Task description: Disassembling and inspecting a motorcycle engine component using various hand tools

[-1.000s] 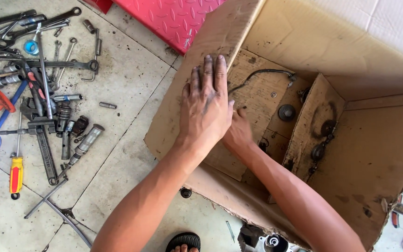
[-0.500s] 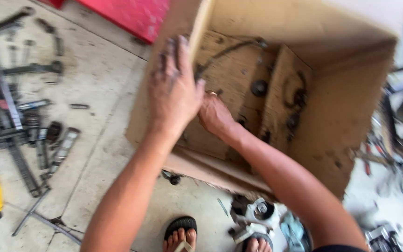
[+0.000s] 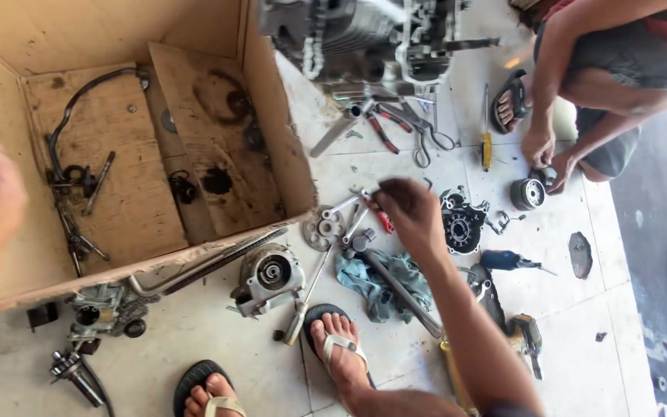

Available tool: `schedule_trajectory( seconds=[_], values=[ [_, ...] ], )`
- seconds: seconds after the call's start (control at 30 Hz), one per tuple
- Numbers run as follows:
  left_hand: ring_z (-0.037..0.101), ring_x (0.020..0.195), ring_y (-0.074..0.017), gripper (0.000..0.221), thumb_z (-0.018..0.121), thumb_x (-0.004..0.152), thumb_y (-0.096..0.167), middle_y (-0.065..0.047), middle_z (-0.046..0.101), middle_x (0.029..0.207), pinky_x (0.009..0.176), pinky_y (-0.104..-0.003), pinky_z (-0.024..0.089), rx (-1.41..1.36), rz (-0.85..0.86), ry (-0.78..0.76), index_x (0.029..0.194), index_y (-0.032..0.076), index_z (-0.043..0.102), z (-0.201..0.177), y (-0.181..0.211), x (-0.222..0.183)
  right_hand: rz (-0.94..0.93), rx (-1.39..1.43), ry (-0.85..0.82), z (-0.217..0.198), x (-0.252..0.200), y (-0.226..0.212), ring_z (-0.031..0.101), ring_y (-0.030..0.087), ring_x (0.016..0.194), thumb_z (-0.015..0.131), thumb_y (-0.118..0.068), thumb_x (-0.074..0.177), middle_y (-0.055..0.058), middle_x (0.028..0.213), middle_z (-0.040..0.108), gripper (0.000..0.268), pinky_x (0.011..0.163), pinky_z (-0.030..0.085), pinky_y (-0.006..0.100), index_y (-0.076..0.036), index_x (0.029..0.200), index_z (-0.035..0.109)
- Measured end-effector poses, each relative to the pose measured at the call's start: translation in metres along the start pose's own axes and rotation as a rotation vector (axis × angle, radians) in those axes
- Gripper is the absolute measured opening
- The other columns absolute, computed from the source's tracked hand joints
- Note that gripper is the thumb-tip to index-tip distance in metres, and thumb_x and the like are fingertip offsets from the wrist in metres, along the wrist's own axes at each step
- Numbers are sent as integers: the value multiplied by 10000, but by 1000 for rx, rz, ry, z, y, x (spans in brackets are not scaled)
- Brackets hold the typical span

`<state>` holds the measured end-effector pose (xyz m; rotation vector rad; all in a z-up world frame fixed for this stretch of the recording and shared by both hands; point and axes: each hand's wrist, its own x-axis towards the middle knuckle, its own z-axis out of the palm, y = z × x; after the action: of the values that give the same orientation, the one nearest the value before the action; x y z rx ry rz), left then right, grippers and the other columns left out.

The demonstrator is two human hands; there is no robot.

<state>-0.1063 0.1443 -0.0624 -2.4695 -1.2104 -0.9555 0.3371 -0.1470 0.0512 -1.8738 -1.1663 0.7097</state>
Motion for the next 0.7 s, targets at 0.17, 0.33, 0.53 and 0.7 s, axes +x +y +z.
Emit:
schedule_trajectory(
  seconds=[0.17,0.33,0.53,0.7],
  values=[
    [644,740,-206,137,739,881,-5,-60,740,937,665,-354,516,-165,412,8,899,130,720,-63,176,-6,252,179,74,10,-77,98,783,198,826,754,-43,861,132,958,796,253,791,657,295,0,1105,703],
    [692,1122,-364,933,651,792,660,-150,573,1409,761,-474,651,-97,106,-1180,1541,195,347,-50,277,-70,217,281,-56,52,-139,147,768,339,790,854,-38,818,217,863,775,223,789,613,432,-21,1023,768],
    [613,1271,-348,1243,857,600,561,-96,487,1542,977,-516,572,-316,-150,-1255,1618,214,234,-1,253,-119,236,300,-43,62,-154,173,759,181,785,848,-49,754,92,807,803,172,726,609,332,-102,916,826],
    [593,1295,-330,1152,883,576,453,-79,544,1504,1043,-530,514,-409,-211,-1178,1568,187,360,-23,264,-100,140,279,-101,68,-128,145,762,176,776,869,-65,758,82,799,799,169,695,614,296,-117,916,837]
  ],
)
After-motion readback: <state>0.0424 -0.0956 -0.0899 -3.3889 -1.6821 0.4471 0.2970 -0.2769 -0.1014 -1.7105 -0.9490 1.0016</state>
